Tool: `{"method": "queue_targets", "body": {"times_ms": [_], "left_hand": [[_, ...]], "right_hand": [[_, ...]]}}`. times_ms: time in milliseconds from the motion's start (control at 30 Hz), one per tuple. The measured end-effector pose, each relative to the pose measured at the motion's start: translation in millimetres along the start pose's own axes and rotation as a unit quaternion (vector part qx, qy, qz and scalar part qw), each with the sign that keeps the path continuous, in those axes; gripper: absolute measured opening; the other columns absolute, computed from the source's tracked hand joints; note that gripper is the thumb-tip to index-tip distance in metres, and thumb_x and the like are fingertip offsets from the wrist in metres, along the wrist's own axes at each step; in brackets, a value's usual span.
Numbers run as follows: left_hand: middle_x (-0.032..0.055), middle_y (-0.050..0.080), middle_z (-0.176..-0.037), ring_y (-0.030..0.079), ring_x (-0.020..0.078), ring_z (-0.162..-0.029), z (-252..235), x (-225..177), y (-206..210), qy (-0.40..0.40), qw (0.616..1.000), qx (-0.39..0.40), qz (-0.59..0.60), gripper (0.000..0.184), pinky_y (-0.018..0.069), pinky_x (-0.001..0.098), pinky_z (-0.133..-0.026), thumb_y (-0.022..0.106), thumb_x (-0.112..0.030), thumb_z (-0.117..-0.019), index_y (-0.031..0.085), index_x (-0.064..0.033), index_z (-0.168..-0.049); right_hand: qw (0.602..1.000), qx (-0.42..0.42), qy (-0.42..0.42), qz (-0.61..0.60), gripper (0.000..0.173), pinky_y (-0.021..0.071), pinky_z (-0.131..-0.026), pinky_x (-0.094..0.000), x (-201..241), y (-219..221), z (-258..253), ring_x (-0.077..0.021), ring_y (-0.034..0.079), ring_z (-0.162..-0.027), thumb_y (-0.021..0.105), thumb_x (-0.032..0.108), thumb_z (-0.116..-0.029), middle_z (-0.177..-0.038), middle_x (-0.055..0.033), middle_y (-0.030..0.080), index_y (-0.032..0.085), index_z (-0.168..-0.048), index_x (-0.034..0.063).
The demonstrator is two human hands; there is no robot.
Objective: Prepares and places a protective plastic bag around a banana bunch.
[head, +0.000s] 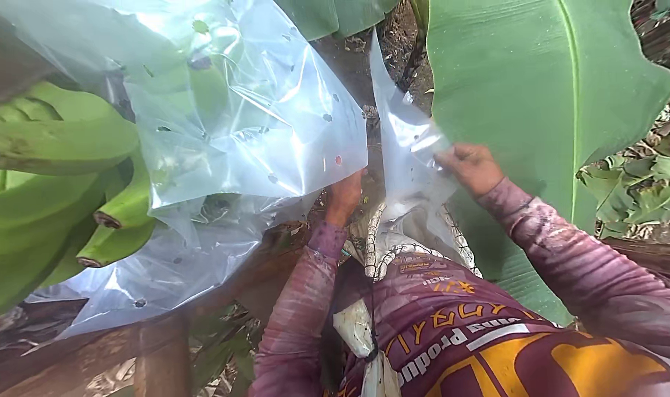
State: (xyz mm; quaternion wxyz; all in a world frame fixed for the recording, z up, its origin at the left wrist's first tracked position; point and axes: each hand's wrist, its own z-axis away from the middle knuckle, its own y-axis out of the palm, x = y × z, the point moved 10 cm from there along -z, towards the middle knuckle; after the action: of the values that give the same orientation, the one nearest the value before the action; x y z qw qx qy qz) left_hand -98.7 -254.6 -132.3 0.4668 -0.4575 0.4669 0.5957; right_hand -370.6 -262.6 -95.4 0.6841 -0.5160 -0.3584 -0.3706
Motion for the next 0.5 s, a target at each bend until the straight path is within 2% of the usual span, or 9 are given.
{"method": "queue_targets", "body": {"times_ms": [67,133,200,233,300,333,433,500], "left_hand": [[0.0077,0.068,-0.094,0.069,0.0172,-0.086,8,-28,8,0.066,0.997,0.007,-0.024,0.018,0.0616,0.0379,-0.082,0.063,-0.013,-0.0992,0.064,0.0008,-0.110],[0.0044,0.068,-0.092,0.068,0.0126,-0.083,23,-69,21,0.142,0.988,0.014,-0.058,0.016,0.0608,0.0339,-0.078,0.062,-0.014,-0.0988,0.066,-0.0010,-0.107],[0.0026,0.069,-0.095,0.067,0.0075,-0.084,41,-104,29,0.218,0.972,0.014,-0.086,0.015,0.0585,0.0279,-0.078,0.064,-0.013,-0.0989,0.067,-0.0015,-0.108],[0.0035,0.070,-0.098,0.068,0.0072,-0.087,47,-114,31,0.247,0.965,0.014,-0.089,0.016,0.0594,0.0277,-0.081,0.067,-0.012,-0.0978,0.067,-0.0008,-0.109],[0.0049,0.071,-0.100,0.069,0.0070,-0.089,51,-120,31,0.263,0.959,0.024,-0.104,0.018,0.0608,0.0276,-0.083,0.069,-0.010,-0.0964,0.067,0.0010,-0.110],[0.0046,0.072,-0.099,0.070,0.0063,-0.087,50,-116,29,0.253,0.960,0.027,-0.119,0.017,0.0609,0.0264,-0.082,0.069,-0.010,-0.0966,0.068,0.0002,-0.110],[0.0045,0.071,-0.097,0.067,0.0062,-0.080,48,-103,25,0.229,0.960,0.031,-0.156,0.016,0.0582,0.0242,-0.074,0.066,-0.014,-0.0988,0.069,-0.0020,-0.110],[0.0079,0.073,-0.096,0.069,0.0091,-0.082,52,-103,29,0.260,0.950,0.029,-0.169,0.016,0.0598,0.0264,-0.077,0.069,-0.012,-0.0962,0.070,0.0007,-0.106]], "right_hand": [[0.997,-0.022,-0.063,-0.031,0.019,0.0554,-0.062,-0.0251,49,-14,-1,-0.0019,0.061,-0.063,0.070,0.026,-0.0955,-0.072,0.0065,0.064,0.066,-0.086,0.0098],[0.995,-0.025,-0.096,-0.027,0.019,0.0521,-0.056,-0.0209,81,-21,-2,0.0017,0.059,-0.059,0.073,0.024,-0.0929,-0.068,0.0093,0.062,0.063,-0.082,0.0126],[0.994,-0.003,-0.101,-0.030,0.020,0.0492,-0.052,-0.0199,90,-16,-4,0.0021,0.056,-0.055,0.073,0.023,-0.0926,-0.065,0.0093,0.061,0.063,-0.079,0.0126],[0.994,0.020,-0.099,-0.030,0.021,0.0492,-0.052,-0.0206,90,-10,-3,0.0014,0.055,-0.055,0.069,0.024,-0.0963,-0.065,0.0087,0.060,0.064,-0.080,0.0117],[0.992,0.082,-0.085,-0.049,0.030,0.0527,-0.057,-0.0226,88,2,2,-0.0004,0.059,-0.059,0.054,0.027,-0.1058,-0.068,0.0074,0.063,0.067,-0.084,0.0114],[0.989,0.106,-0.072,-0.069,0.032,0.0548,-0.060,-0.0236,85,6,6,-0.0015,0.061,-0.063,0.050,0.025,-0.1072,-0.071,0.0066,0.065,0.069,-0.086,0.0112],[0.987,0.114,-0.046,-0.102,0.025,0.0553,-0.060,-0.0241,80,12,11,-0.0026,0.062,-0.062,0.056,0.018,-0.1036,-0.071,0.0044,0.067,0.071,-0.086,0.0088],[0.989,0.094,-0.035,-0.106,0.019,0.0526,-0.056,-0.0237,77,16,12,-0.0030,0.059,-0.058,0.063,0.016,-0.0989,-0.067,0.0039,0.064,0.067,-0.082,0.0086]]}}
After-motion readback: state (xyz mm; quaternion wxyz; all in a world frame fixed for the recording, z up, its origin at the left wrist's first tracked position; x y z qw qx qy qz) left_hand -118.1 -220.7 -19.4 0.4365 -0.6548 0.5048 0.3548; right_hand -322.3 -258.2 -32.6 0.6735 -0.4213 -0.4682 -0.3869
